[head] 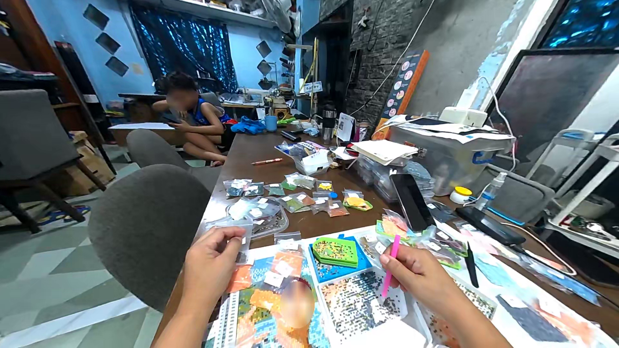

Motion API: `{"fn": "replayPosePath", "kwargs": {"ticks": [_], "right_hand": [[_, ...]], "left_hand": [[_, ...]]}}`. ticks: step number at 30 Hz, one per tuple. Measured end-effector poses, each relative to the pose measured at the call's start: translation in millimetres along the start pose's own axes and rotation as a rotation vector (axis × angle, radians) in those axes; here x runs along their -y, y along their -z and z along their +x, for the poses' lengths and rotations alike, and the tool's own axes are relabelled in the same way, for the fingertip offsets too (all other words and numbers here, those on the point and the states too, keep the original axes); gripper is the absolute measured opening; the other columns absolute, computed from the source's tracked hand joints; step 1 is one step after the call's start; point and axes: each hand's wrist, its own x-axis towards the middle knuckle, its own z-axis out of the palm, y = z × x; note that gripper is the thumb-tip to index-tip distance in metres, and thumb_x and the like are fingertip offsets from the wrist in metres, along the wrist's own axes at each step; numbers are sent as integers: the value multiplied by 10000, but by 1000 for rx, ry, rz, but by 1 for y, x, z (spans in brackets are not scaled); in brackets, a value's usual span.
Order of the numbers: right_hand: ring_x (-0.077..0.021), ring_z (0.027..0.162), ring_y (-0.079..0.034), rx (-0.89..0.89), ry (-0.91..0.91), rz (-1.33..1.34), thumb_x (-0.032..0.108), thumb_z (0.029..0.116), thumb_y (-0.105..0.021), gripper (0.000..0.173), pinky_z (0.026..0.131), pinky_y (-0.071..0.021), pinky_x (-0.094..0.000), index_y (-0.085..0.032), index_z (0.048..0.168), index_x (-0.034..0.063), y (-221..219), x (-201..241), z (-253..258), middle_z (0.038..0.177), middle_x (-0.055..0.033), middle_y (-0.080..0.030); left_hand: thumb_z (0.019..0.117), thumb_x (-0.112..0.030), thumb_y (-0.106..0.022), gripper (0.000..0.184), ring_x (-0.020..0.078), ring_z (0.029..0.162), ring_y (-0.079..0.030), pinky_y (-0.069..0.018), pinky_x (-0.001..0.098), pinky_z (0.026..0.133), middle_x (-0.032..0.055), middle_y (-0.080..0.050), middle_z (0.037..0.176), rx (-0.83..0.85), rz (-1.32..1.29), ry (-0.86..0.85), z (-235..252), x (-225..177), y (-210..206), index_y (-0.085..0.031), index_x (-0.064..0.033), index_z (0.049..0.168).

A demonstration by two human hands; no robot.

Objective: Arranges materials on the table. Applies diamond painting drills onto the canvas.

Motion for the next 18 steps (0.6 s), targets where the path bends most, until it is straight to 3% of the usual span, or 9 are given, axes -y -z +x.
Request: {"fn": "replayPosePath", "kwargs": {"ticks": [18], "right_hand": [[56, 560, -531, 27, 11, -14, 281, 1026, -524, 231, 524, -432, -126, -648, 889, 142, -1, 0, -1, 664, 118, -576]], "left_hand": [[898, -68, -610, 125, 31, 731, -586, -486, 199, 653, 1, -663, 892, 6, 9, -5, 1, 0, 0, -728, -57, 938]]}}
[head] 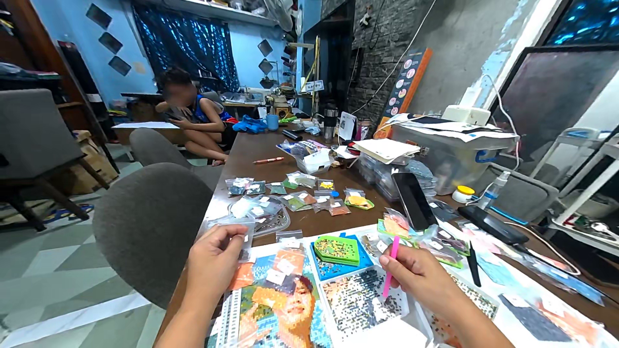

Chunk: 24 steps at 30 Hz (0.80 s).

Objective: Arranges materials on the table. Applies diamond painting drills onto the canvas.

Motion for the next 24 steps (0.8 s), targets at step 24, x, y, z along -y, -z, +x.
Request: {"fn": "replayPosePath", "kwargs": {"ticks": [24], "right_hand": [[48, 542, -536, 150, 255, 188, 305, 1061, -479, 267, 502, -455, -138, -615, 906, 135, -107, 64, 30, 669, 110, -570]], "left_hand": [[945, -19, -625, 133, 93, 751, -592, -509, 281, 686, 22, -657, 911, 57, -57, 79, 1, -7, -3, -748, -69, 953]]}}
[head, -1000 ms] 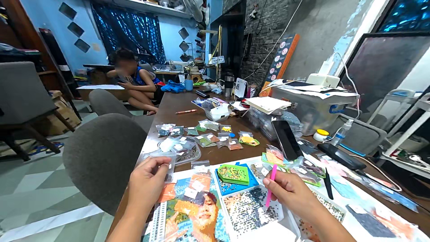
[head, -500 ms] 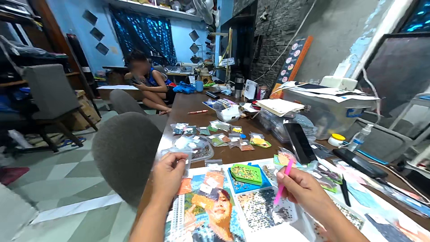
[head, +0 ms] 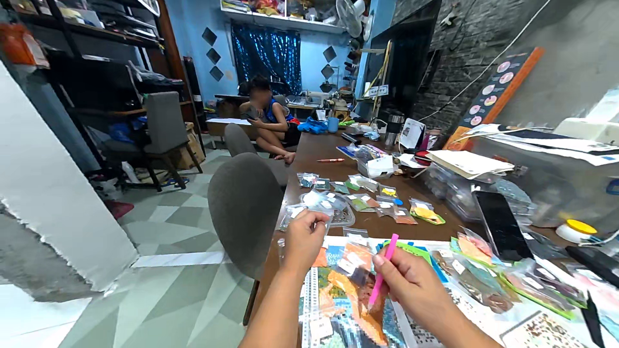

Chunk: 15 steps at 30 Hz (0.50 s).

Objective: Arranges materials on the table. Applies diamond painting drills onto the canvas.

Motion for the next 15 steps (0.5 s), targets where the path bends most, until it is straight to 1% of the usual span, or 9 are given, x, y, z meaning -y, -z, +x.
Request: {"fn": "replayPosePath", "kwargs": {"ticks": [6, 8, 11, 15], "right_hand": [[44, 551, -565, -60, 98, 25, 296, 1068, -483, 272, 501, -486, -144, -609, 904, 118, -18, -14, -6, 675, 96, -590], [36, 558, -577, -58, 132, 12, 315, 1072, -482, 291, 506, -498, -152, -610, 912, 108, -21, -17, -7, 675, 84, -595], [34, 535, -547, -39, 161, -40, 352, 1077, -478, 333, 491, -472, -153, -614, 909, 98, -23, -22, -6, 654, 71, -574], [38, 516, -510, -34, 180, -91, 363, 1075, -472, 352, 481, -437, -147, -608, 882, 102, -25, -24, -5, 623, 69, -535]], "left_hand": [[939, -12, -630, 137, 89, 745, -589, -504, 267, 679, 19, -653, 895, -12, -2, -12, 0, -1, -2, -752, -74, 933], [940, -16, -630, 136, 83, 742, -588, -502, 260, 674, 18, -653, 890, -13, 2, -19, 0, -1, -2, -753, -74, 933], [943, -17, -627, 138, 87, 727, -577, -494, 260, 660, 19, -641, 876, -6, 0, -17, 0, -1, -2, -753, -73, 939], [948, -21, -629, 138, 84, 722, -574, -492, 256, 657, 13, -640, 876, -4, 0, 6, 0, -2, -2, -753, -80, 935]]}}
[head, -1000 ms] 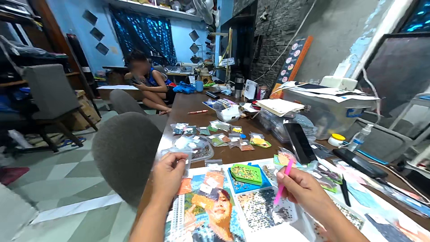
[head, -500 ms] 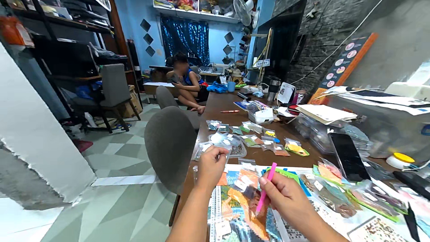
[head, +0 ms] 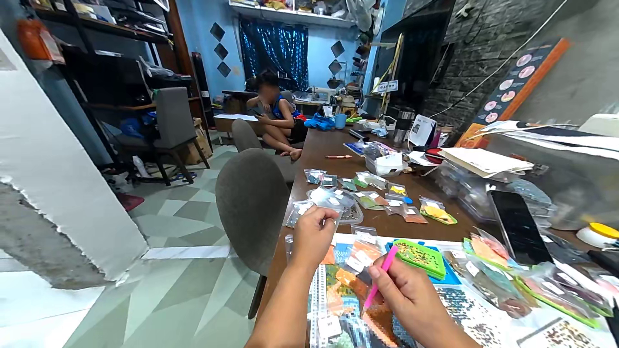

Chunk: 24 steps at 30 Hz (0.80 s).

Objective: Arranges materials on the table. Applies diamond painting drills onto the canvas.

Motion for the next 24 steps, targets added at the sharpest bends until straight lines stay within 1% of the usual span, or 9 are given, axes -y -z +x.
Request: {"fn": "replayPosePath", "kwargs": {"ticks": [7, 11, 13, 21, 24], "right_hand": [[44, 506, -490, 9, 25, -7, 382, 1077, -473, 363, 473, -417, -141, -602, 879, 106, -1, -3, 0, 614, 72, -523], [37, 505, -497, 7, 28, -5, 375, 1078, -470, 361, 472, -426, -147, -606, 883, 104, -1, -3, 1, 612, 69, -525], [37, 511, -504, 8, 36, -5, 373, 1080, -472, 363, 477, -432, -146, -609, 887, 98, -1, -3, 1, 618, 64, -529], [44, 505, -470, 7, 61, -31, 381, 1077, -479, 372, 470, -394, -137, -608, 880, 93, -3, -4, 2, 604, 63, -503], [19, 507, -497, 18, 79, -77, 375, 1074, -479, 374, 477, -419, -156, -616, 892, 79, -5, -3, 1, 606, 37, -526]], "left_hand": [[952, -28, -628, 137, 78, 707, -570, -490, 246, 645, 11, -639, 879, 3, 4, -4, -1, 0, 0, -754, -83, 950], [949, -21, -623, 147, 81, 714, -575, -494, 253, 646, 10, -642, 887, 6, 9, -10, 0, 0, 0, -755, -85, 951], [949, -15, -624, 143, 94, 726, -586, -506, 270, 661, 24, -646, 894, 14, 8, -14, 0, 0, 1, -754, -75, 959], [947, -14, -624, 144, 91, 715, -579, -502, 266, 651, 23, -645, 890, 13, -2, -3, 1, -1, 1, -754, -75, 957], [943, -14, -627, 144, 88, 719, -582, -504, 266, 658, 18, -645, 890, 17, 2, 13, 1, -2, 1, -754, -79, 953]]}}
